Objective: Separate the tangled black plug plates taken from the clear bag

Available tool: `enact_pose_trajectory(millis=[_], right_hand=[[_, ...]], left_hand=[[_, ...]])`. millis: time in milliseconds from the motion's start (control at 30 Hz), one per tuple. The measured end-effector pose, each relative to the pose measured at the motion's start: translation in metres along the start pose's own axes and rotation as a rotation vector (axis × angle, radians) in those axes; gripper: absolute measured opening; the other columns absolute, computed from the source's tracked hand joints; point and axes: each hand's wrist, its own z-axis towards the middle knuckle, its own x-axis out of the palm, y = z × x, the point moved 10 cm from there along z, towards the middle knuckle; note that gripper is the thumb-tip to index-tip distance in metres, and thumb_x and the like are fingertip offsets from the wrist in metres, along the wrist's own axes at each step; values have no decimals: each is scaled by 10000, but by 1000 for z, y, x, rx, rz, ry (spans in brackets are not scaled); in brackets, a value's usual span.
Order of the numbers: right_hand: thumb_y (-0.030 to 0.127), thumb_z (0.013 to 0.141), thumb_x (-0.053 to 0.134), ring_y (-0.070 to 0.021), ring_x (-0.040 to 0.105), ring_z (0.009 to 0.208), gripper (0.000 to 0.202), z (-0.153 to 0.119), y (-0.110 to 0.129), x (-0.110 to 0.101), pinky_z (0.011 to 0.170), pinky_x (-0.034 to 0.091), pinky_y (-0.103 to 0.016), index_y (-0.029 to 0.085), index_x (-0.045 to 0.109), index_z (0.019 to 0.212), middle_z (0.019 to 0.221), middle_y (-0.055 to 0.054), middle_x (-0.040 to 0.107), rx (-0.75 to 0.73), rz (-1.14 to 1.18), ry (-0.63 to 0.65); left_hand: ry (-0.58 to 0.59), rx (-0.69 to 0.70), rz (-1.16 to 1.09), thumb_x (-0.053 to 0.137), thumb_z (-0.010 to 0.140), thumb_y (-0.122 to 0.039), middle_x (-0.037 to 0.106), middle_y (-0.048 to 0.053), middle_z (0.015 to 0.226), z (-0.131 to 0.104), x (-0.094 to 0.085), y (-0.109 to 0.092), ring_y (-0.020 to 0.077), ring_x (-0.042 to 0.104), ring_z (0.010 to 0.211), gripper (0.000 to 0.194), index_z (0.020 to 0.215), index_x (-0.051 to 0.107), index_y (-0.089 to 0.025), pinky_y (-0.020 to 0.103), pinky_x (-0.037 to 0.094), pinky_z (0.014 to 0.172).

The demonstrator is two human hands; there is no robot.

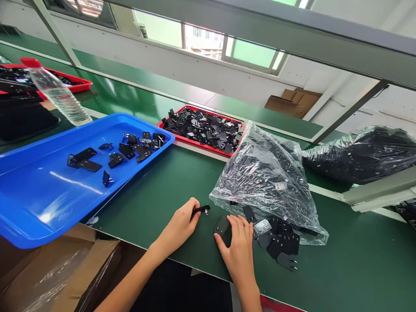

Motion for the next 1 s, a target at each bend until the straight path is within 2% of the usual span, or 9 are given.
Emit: enact_pose_trajectory(millis=[67, 167, 233, 300, 400, 500, 700, 800, 1000], right_hand=[[400, 895, 549, -284, 548, 1074, 368, -2, -7, -5, 941, 447, -514, 207, 508, 1206, 1102, -116, 612, 74, 128, -38], [377, 863, 595, -229, 619, 846, 370, -6, -25, -7, 756, 529, -397, 219, 489, 1181, 944, -73, 632, 288, 398, -97], [372, 823, 654, -217, 643, 859, 443, -8, -27, -2, 753, 539, -363, 223, 457, 1192, 976, -74, 650, 391, 660, -88], [349, 811, 680, -221, 641, 992, 524, -7, -16, 7, 842, 529, -355, 225, 426, 1252, 1102, -97, 645, 433, 910, -24], [311, 795, 704, -208, 623, 1045, 500, -6, 4, 12, 898, 505, -323, 225, 504, 1245, 1136, -83, 640, 443, 1071, 68], [303, 807, 692, -197, 620, 1015, 387, -5, 16, 11, 878, 507, -298, 233, 584, 1172, 1103, -65, 645, 446, 1132, 94], [311, 838, 653, -146, 612, 802, 482, -4, 25, 18, 657, 504, -227, 272, 512, 1297, 929, -24, 638, 481, 1251, 144], [306, 837, 656, -143, 604, 832, 487, -6, 29, 23, 675, 497, -221, 264, 512, 1300, 956, -32, 629, 487, 1261, 166], [308, 840, 658, -120, 604, 776, 490, -8, 41, 25, 656, 504, -208, 277, 508, 1306, 960, -24, 617, 470, 1275, 213]], left_hand=[[65, -99, -352, 480, 873, -237, 563, 4, 754, -5, 9, 9, 180, 570, 726, 79, 816, 428, -221, 317, 435, 687], [166, -233, -841, 656, 791, -314, 610, 12, 777, -14, 27, 14, 176, 649, 763, 243, 789, 445, -193, 288, 479, 702], [220, -308, -1016, 737, 729, -312, 634, 28, 811, -22, 37, 13, 178, 667, 797, 307, 803, 473, -174, 280, 496, 736], [308, -359, -1109, 773, 694, -280, 647, 39, 796, -31, 48, 9, 175, 670, 805, 331, 819, 490, -161, 272, 502, 755], [424, -371, -1197, 778, 683, -246, 621, 30, 725, -41, 60, 1, 157, 657, 758, 313, 778, 497, -145, 266, 505, 744], [448, -346, -1231, 749, 707, -223, 580, 0, 707, -45, 65, -2, 143, 641, 718, 279, 783, 490, -151, 267, 496, 728], [381, -241, -1162, 708, 774, -313, 534, -27, 711, -41, 59, -3, 91, 562, 606, 269, 851, 497, -164, 215, 406, 595], [309, -174, -1153, 738, 746, -333, 479, -54, 678, -39, 50, -2, 49, 453, 553, 304, 869, 518, -163, 190, 349, 556], [247, -159, -1049, 725, 750, -384, 524, -27, 689, -38, 49, 5, 74, 451, 573, 314, 880, 556, -153, 207, 351, 547]])
